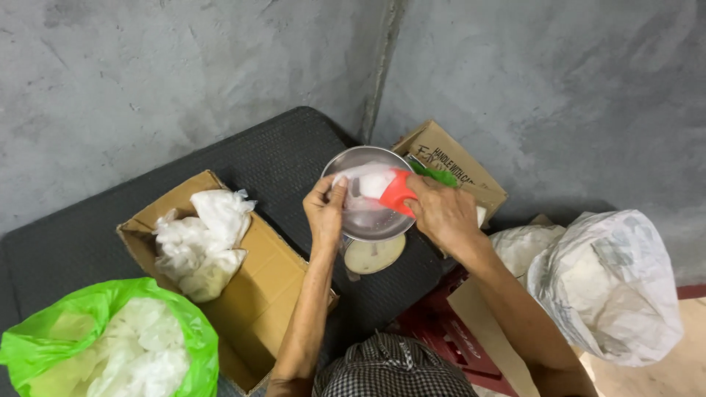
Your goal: Measure flour from large sacks into smaller plastic bags using a scoop and a scale.
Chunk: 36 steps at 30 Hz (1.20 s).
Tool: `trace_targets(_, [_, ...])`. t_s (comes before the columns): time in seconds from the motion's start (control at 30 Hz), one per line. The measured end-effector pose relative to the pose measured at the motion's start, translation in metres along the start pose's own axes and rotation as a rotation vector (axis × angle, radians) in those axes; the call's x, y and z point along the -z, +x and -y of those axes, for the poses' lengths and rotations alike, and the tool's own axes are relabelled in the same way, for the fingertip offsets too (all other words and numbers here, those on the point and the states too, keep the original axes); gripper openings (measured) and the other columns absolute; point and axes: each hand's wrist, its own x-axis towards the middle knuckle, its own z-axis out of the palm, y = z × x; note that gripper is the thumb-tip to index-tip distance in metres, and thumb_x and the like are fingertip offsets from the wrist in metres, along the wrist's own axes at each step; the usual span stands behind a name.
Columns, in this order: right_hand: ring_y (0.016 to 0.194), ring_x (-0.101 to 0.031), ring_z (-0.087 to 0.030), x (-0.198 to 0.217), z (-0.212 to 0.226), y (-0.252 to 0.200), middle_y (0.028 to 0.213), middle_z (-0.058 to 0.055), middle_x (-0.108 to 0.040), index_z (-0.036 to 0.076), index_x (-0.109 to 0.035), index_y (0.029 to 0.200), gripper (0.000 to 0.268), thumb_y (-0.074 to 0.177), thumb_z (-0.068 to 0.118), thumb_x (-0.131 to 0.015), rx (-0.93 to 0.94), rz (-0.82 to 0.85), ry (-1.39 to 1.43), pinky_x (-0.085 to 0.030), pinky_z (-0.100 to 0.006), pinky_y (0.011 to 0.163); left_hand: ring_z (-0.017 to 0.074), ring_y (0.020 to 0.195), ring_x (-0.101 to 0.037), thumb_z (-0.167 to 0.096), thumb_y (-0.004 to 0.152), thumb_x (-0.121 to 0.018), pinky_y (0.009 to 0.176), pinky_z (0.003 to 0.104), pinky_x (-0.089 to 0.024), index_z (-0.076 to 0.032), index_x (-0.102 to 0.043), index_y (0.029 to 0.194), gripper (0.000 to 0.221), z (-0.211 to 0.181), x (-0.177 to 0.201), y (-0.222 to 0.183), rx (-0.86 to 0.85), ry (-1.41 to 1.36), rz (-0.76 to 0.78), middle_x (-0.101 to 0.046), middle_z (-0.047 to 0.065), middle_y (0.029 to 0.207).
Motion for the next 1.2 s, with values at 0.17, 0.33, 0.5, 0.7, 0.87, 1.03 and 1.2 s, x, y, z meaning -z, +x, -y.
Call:
trace_targets(0.17, [0.071, -0.072, -0.030, 0.007, -0.003, 0.014, 0.085, -0.011, -0.073, 0.010, -0.066, 0.107, 0.021, 0.092, 0.022, -0.070, 0.062, 0.151, -0.142, -0.054, -0.044, 0.058, 0.0049, 0.061, -0.047, -0.019, 0.097, -0.072, 0.054, 0.022, -0.039, -0.003, -0.077, 0.107, 0.020, 0.008, -0.001, -0.007, -0.064, 0.104, -0.024, -0.059, -0.004, 0.070])
trace_targets(0.33, [0.070, -0.072, -0.029, 0.010, -0.003, 0.019, 0.085, -0.009, -0.073, 0.007, -0.068, 0.094, 0.020, 0.082, 0.022, -0.073, 0.249, 0.124, -0.173, -0.055, -0.044, 0.053, 0.0033, 0.062, -0.048, -0.020, 0.098, -0.070, 0.055, 0.021, -0.039, -0.001, -0.076, 0.106, 0.022, 0.011, -0.004, -0.005, -0.042, 0.072, 0.004, -0.062, -0.005, 0.072])
trace_targets(0.5, [0.066, -0.070, -0.026, 0.007, -0.011, 0.016, 0.079, -0.009, -0.071, 0.009, -0.067, 0.099, 0.015, 0.088, 0.020, -0.071, 0.181, 0.122, -0.187, -0.053, -0.043, 0.053, 0.0039, 0.062, -0.047, -0.019, 0.099, -0.068, 0.055, 0.022, -0.039, 0.000, -0.076, 0.108, 0.023, -0.001, -0.006, -0.002, -0.003, 0.029, -0.002, -0.061, -0.004, 0.071])
trace_targets(0.7, [0.071, -0.069, -0.029, 0.021, -0.003, 0.018, 0.082, -0.007, -0.069, 0.011, -0.063, 0.092, 0.009, 0.085, 0.011, -0.069, 0.246, -0.084, -0.120, -0.053, -0.043, 0.057, 0.0034, 0.063, -0.048, -0.017, 0.099, -0.065, 0.056, 0.022, -0.041, 0.001, -0.076, 0.107, 0.022, -0.010, -0.010, 0.002, 0.042, -0.009, 0.001, -0.062, -0.005, 0.073])
trace_targets(0.87, [0.068, -0.070, -0.028, -0.005, 0.002, 0.026, 0.082, -0.008, -0.070, 0.010, -0.064, 0.094, 0.014, 0.081, 0.008, -0.068, 0.332, -0.027, -0.057, -0.052, -0.043, 0.053, 0.0042, 0.061, -0.047, -0.016, 0.101, -0.064, 0.055, 0.022, -0.039, 0.002, -0.075, 0.101, 0.021, -0.016, -0.013, -0.001, 0.046, -0.022, 0.016, -0.062, -0.004, 0.072])
trace_targets(1.03, [0.063, -0.069, -0.028, -0.021, -0.009, 0.029, 0.080, -0.011, -0.070, 0.006, -0.063, 0.092, 0.015, 0.083, 0.015, -0.070, 0.305, 0.039, -0.047, -0.053, -0.042, 0.050, 0.0041, 0.062, -0.047, -0.016, 0.102, -0.065, 0.056, 0.022, -0.040, 0.002, -0.074, 0.100, 0.020, 0.003, -0.002, 0.005, 0.029, -0.054, 0.002, -0.062, -0.003, 0.073])
trace_targets(1.2, [0.058, -0.069, -0.027, -0.011, -0.026, 0.031, 0.064, -0.013, -0.067, 0.012, -0.070, 0.105, 0.015, 0.090, 0.011, -0.066, 0.217, 0.115, -0.241, -0.053, -0.043, 0.048, 0.0049, 0.067, -0.052, -0.017, 0.099, -0.066, 0.060, 0.023, -0.044, 0.002, -0.075, 0.106, 0.022, 0.012, -0.001, 0.004, 0.014, 0.006, 0.019, -0.066, -0.003, 0.077])
